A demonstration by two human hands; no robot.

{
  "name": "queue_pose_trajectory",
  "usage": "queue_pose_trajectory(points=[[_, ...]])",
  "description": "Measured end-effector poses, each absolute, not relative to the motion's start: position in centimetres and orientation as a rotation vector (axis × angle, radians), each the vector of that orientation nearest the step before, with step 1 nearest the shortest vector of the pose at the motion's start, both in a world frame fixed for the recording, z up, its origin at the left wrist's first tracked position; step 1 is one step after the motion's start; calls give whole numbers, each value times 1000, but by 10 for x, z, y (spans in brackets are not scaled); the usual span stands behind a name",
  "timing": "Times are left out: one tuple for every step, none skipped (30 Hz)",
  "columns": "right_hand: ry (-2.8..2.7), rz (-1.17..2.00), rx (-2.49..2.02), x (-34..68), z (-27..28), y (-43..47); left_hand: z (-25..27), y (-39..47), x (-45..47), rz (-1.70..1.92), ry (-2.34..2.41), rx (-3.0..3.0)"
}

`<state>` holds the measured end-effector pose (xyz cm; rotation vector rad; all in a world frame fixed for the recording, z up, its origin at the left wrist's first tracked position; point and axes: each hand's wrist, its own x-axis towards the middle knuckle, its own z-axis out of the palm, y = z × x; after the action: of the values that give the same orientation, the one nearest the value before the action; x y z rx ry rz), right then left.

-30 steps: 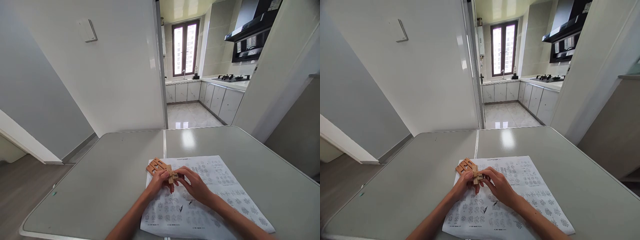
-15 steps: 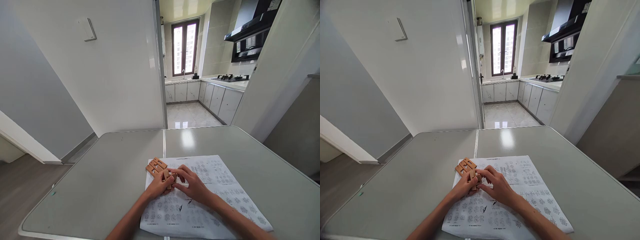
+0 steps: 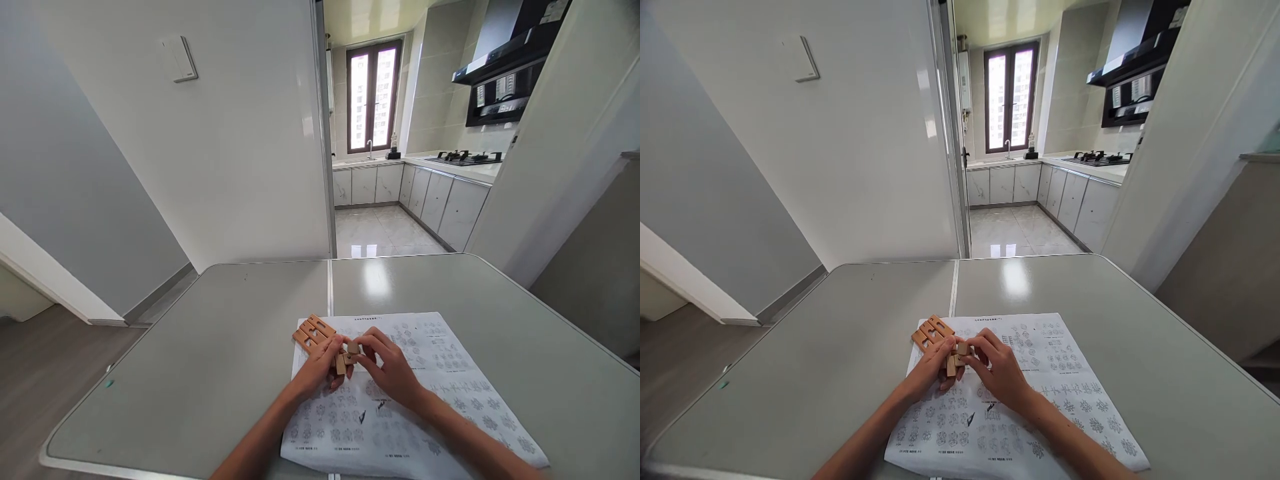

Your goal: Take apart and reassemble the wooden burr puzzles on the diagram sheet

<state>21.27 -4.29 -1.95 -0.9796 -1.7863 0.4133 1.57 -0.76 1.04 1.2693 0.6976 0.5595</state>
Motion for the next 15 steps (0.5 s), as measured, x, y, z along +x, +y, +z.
queue_pose_trajectory(points=[[-1804, 397, -978, 214, -19, -43, 9, -7, 15, 566, 704, 1261], [-1827, 379, -975, 216, -18, -43, 8, -7, 14, 573, 714, 1253], [-1846, 358, -975, 218, -16, -42, 7, -6, 14, 581, 726, 1245], [-1860, 338, -981, 221, -15, -41, 6, -5, 13, 590, 735, 1240], [-1867, 323, -997, 224, -13, -40, 5, -5, 13, 600, 741, 1236], [-1869, 322, -1026, 227, -12, -39, 5, -4, 12, 613, 743, 1234], [-1876, 331, -1067, 230, -11, -38, 5, -4, 12, 631, 741, 1234], [-1888, 343, -1118, 231, -12, -36, 5, -3, 13, 652, 740, 1231], [-1911, 356, -1172, 232, -13, -35, 5, -3, 14, 677, 741, 1222], [-1941, 362, -1227, 232, -15, -34, 6, -3, 14, 701, 744, 1210], [-1971, 363, -1277, 232, -18, -33, 6, -3, 15, 723, 748, 1197], [-1997, 362, -1319, 231, -21, -33, 5, -3, 15, 741, 752, 1186], [-2011, 363, -1356, 229, -24, -33, 5, -3, 16, 754, 753, 1183], [-2020, 370, -1387, 228, -27, -33, 5, -3, 16, 764, 752, 1189], [-2021, 382, -1413, 227, -28, -33, 5, -3, 16, 772, 747, 1201]])
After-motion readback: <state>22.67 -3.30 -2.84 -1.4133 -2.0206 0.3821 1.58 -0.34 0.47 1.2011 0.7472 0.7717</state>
